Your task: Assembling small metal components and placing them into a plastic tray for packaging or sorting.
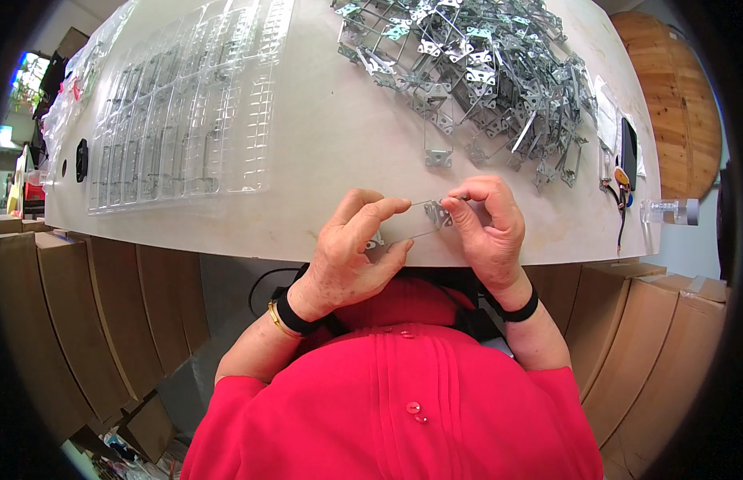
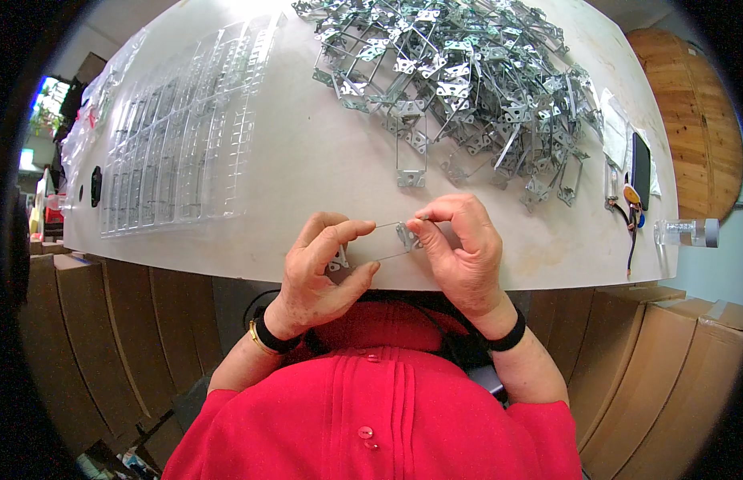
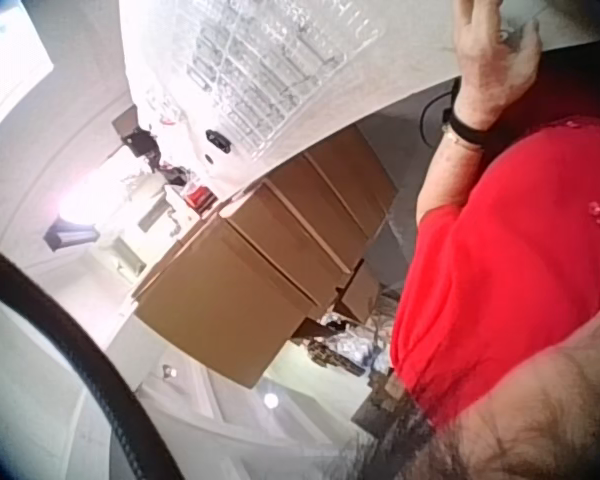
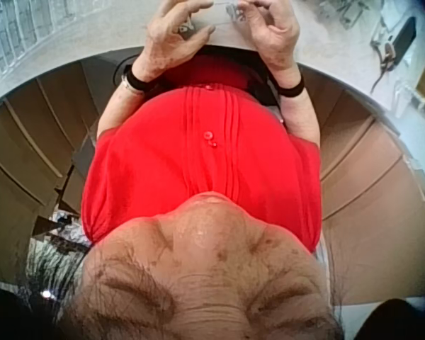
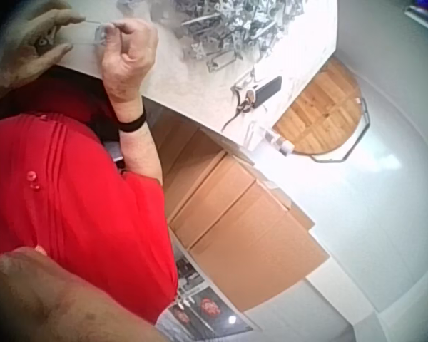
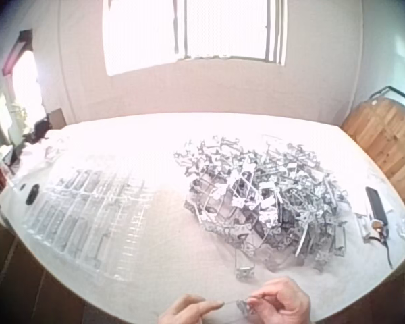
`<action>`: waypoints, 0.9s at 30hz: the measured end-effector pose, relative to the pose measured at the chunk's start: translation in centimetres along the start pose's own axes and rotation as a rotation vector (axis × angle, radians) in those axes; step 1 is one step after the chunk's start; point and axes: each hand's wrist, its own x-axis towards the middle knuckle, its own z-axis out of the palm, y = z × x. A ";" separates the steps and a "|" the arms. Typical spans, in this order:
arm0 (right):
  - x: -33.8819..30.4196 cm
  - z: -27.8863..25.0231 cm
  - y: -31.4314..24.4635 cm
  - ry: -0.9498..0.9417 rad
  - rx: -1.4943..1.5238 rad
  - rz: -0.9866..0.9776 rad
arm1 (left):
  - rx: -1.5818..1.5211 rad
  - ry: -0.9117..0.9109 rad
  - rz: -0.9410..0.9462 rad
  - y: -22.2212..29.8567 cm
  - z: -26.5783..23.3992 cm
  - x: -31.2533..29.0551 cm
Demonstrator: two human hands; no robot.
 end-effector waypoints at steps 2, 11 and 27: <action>-0.1 -0.1 0.0 0.002 0.010 0.006 | -0.001 -0.003 0.002 0.0 0.0 0.0; -0.6 -0.1 0.2 0.052 0.066 0.004 | -0.021 0.048 -0.028 -0.2 0.3 -0.2; -0.8 -0.3 -0.1 -0.022 0.019 0.014 | -0.005 0.093 -0.023 -0.4 0.4 -0.2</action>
